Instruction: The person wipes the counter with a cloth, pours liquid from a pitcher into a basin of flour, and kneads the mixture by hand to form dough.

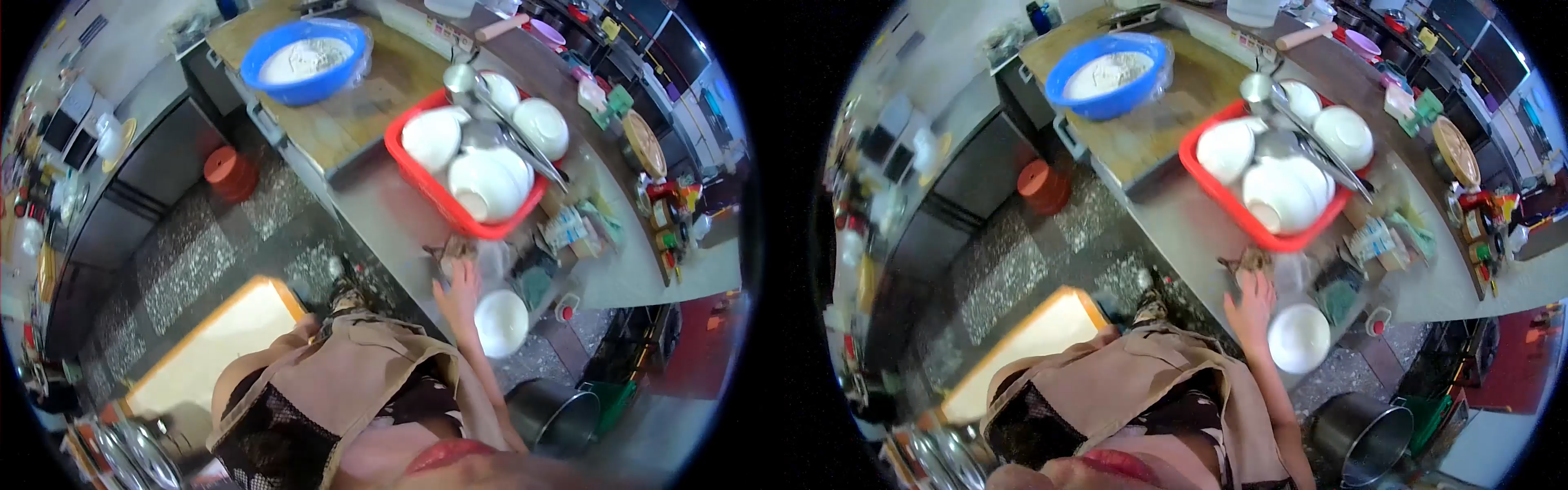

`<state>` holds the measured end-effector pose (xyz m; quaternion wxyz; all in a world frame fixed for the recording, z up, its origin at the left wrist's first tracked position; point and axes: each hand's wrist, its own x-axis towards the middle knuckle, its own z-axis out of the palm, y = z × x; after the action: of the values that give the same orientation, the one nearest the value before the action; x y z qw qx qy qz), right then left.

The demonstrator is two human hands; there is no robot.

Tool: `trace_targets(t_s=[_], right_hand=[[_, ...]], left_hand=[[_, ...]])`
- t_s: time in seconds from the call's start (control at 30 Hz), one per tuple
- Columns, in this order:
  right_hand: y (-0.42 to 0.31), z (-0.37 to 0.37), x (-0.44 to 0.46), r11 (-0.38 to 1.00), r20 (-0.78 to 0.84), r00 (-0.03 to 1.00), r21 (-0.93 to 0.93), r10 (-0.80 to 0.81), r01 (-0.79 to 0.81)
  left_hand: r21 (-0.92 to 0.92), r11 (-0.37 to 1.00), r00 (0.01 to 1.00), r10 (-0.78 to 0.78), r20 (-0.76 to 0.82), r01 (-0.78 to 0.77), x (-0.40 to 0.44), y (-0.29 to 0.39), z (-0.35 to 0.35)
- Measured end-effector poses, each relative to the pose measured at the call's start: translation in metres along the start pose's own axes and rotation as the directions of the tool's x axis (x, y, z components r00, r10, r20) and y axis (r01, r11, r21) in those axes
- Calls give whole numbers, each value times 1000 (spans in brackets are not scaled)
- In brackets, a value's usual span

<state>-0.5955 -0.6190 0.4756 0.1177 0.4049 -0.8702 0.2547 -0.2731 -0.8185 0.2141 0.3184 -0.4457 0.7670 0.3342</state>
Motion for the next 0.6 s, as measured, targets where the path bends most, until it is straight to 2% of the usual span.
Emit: trace_targets(t_s=[0.03, 0.07, 0.1, 0.13, 0.17, 0.2, 0.23, 0.27, 0.3, 0.33, 0.4, 0.43, 0.47, 0.5, 0.53, 0.57, 0.6], right_hand=[[-2, 21, -1, 997, 33, 997, 19, 69, -70], [-3, 40, 5, 989, 77, 987, 32, 139, -141], [-3, 62, 21, 988, 76, 986, 22, 150, -152], [-3, 78, 28, 968, 113, 972, 125, 205, -219], [-11, 83, 27, 931, 171, 951, 220, 258, -292], [-30, 80, 38, 926, 213, 938, 204, 275, -318], [-52, 79, 68, 873, 219, 913, 283, 345, -398], [-72, 80, 98, 807, 220, 887, 368, 406, -461], [-86, 82, 124, 858, 146, 935, 372, 324, -355], [-94, 92, 150, 862, 148, 941, 377, 304, -338], [-105, 114, 192, 817, 140, 969, 520, 206, -249], [-113, 127, 212, 785, 167, 963, 557, 213, -270], [-122, 144, 236, 748, 191, 957, 597, 216, -288], [-136, 156, 260, 756, 166, 974, 616, 153, -224], [-153, 163, 284, 758, 133, 986, 631, 101, -163], [-169, 171, 307, 762, 75, 997, 644, 29, -70], [-192, 172, 332, 759, 17, 999, 650, -46, 24]], left_hand=[[178, 975, 991, 125, 39, -130, 48, 23, -45], [-39, 992, 971, 108, -214, -119, 65, 46, -88], [148, 942, 910, 331, -250, -302, 78, 68, -145], [104, 929, 878, 370, -305, -355, 92, 87, -199], [-90, 929, 866, 297, -403, -360, 128, 90, -233], [-218, 871, 798, 269, -539, -441, 124, 107, -277], [-216, 851, 734, 254, -629, -479, 122, 118, -318], [-328, 774, 725, 233, -648, -542, 133, 117, -349], [-430, 734, 752, 165, -639, -526, 135, 116, -373], [-436, 730, 746, 149, -649, -526, 131, 112, -392], [-593, 533, 757, 150, -636, -603, 119, 96, -403], [-496, 615, 718, 172, -675, -613, 124, 71, -395], [-477, 683, 718, 102, -688, -553, 108, 57, -388], [-438, 753, 703, 48, -709, -492, 89, 40, -386], [-543, 739, 762, -62, -645, -399, 84, 15, -373], [-611, 689, 787, -97, -609, -388, 85, -19, -356], [-601, 688, 757, -116, -644, -406, 86, -49, -340]])
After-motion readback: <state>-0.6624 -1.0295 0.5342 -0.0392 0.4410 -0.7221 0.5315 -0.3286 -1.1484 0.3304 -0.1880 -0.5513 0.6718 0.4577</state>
